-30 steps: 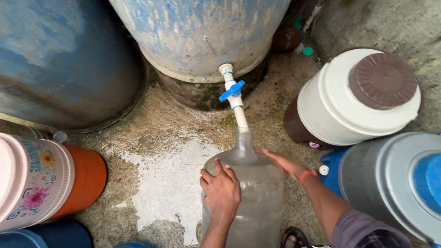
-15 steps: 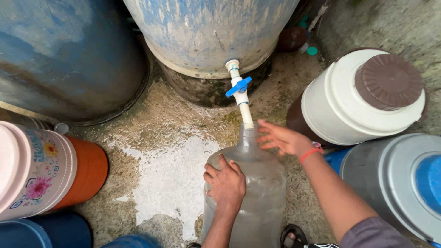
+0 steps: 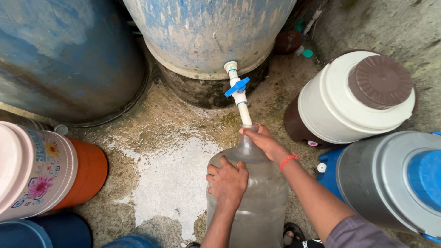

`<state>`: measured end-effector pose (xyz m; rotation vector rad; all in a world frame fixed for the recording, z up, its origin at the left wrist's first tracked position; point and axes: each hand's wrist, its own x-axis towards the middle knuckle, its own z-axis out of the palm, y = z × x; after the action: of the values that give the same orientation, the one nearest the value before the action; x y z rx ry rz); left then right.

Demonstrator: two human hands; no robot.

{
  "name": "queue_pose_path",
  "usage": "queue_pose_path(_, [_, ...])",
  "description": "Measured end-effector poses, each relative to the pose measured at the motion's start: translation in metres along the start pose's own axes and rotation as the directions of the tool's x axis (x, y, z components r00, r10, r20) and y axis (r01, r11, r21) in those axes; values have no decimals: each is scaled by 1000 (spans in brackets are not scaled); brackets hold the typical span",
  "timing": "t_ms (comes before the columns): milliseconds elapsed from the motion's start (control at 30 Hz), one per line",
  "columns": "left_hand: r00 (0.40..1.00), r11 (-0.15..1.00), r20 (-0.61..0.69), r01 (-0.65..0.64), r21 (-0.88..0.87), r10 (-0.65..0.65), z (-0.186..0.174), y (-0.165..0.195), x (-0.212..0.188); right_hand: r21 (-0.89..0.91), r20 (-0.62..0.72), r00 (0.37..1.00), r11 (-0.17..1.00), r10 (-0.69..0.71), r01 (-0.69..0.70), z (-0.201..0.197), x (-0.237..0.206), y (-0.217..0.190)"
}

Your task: The person holds a large clear plastic water jug under a tap on a big blue tank, opens the tap, and rinses the jug by swirling water inside. They lift the jug, shake out the rinse water, reposition it upright under the tap, and refill it with water.

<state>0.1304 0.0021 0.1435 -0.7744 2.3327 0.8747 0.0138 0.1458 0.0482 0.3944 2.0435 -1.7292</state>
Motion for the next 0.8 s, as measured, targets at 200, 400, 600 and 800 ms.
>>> queue_pose_path(200, [997, 999, 72, 37, -12, -37, -18, 1, -4, 7, -42, 999, 1000, 25, -25, 6, -30, 11])
queue_pose_path(400, [1000, 998, 18, -3, -63, 4, -30, -6, 9, 56, -363, 931, 996, -41, 66, -6, -91, -25])
queue_pose_path(600, [793, 877, -453, -477, -46, 407, -29, -26, 35, 173, -449, 850, 906, -276, 386, -23, -179, -71])
queue_pose_path(800, [330, 593, -615, -752, 288, 716, -34, 73, 117, -180, -398, 648, 748, -650, 640, -12, -198, -84])
